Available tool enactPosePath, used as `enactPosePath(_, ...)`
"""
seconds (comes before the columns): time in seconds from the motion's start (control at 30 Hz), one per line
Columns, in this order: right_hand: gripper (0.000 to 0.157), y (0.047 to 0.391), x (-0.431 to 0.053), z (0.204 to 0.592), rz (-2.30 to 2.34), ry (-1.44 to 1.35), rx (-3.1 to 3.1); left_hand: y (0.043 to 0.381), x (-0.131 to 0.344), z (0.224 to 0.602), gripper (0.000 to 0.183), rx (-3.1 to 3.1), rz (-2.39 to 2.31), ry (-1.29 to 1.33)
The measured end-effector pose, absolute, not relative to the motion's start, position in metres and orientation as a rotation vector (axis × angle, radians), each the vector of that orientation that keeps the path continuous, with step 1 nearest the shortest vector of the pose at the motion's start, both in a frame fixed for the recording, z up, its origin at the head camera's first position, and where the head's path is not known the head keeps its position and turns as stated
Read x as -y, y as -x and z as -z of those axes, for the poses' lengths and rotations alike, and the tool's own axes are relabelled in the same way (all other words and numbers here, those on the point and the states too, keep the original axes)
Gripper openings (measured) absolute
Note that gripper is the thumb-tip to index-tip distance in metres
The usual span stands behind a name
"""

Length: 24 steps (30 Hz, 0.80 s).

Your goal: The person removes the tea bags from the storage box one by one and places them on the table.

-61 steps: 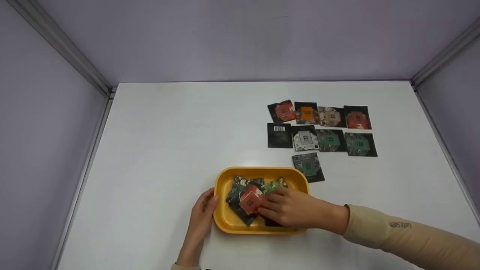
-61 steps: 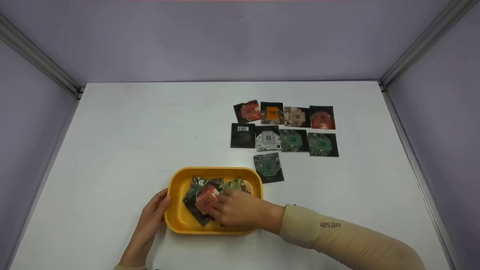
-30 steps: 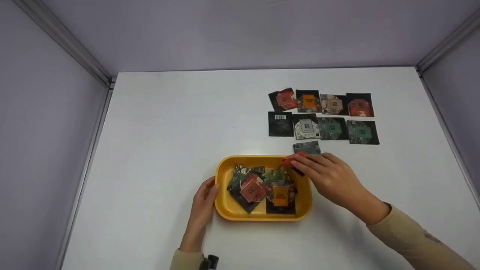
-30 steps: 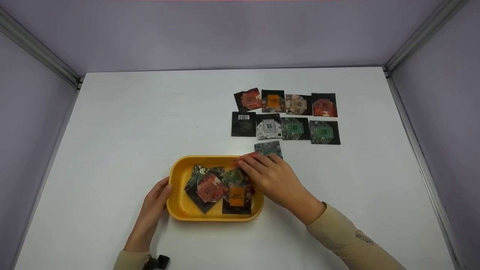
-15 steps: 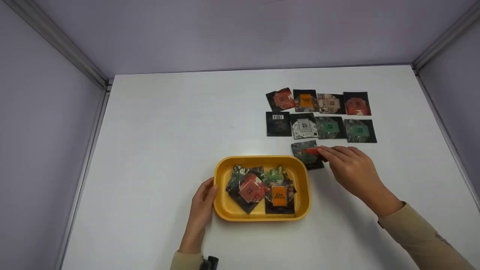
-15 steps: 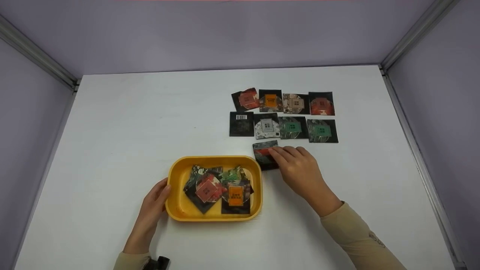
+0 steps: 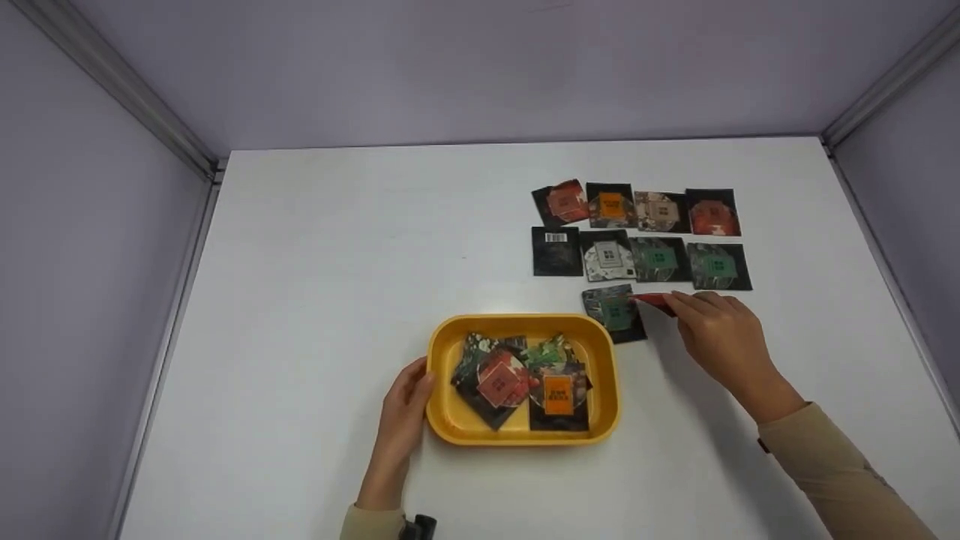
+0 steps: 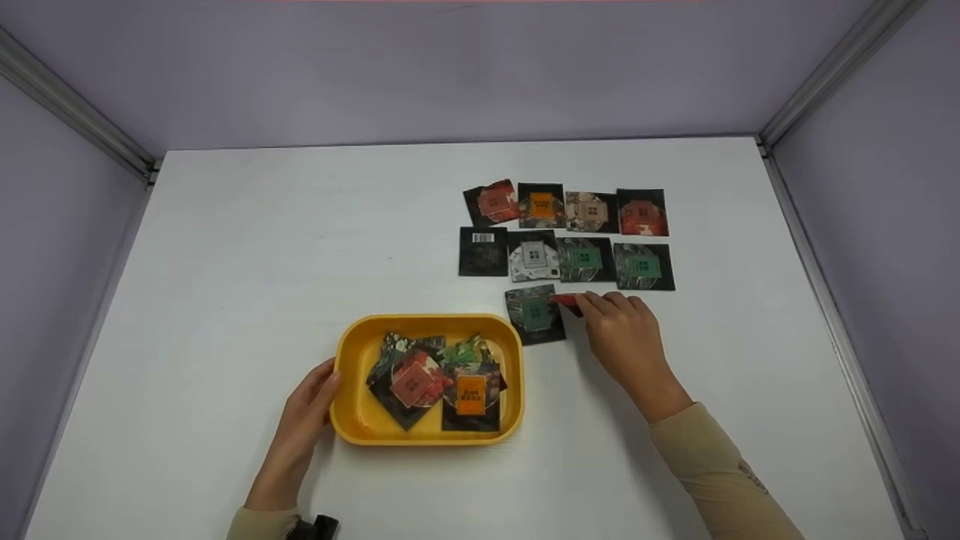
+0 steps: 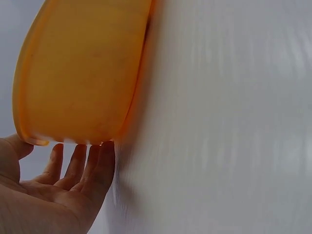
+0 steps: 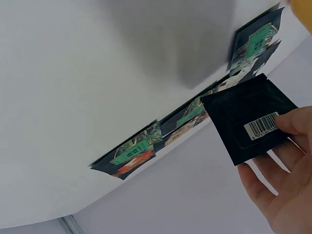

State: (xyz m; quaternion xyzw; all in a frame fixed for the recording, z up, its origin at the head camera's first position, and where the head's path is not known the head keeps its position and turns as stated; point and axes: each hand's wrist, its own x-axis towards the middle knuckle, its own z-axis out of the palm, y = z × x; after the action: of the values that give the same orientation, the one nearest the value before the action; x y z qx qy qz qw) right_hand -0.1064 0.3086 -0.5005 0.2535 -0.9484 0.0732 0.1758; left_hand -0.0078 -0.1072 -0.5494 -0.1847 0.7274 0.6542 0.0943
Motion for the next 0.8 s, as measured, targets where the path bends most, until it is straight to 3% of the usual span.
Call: enactPosePath(0.8, 0.043, 0.106, -0.316, 0.519, -0.098, -0.63, 3.066, 0.008, 0.106, 0.549, 0.058, -2.165, -1.923, 0.57)
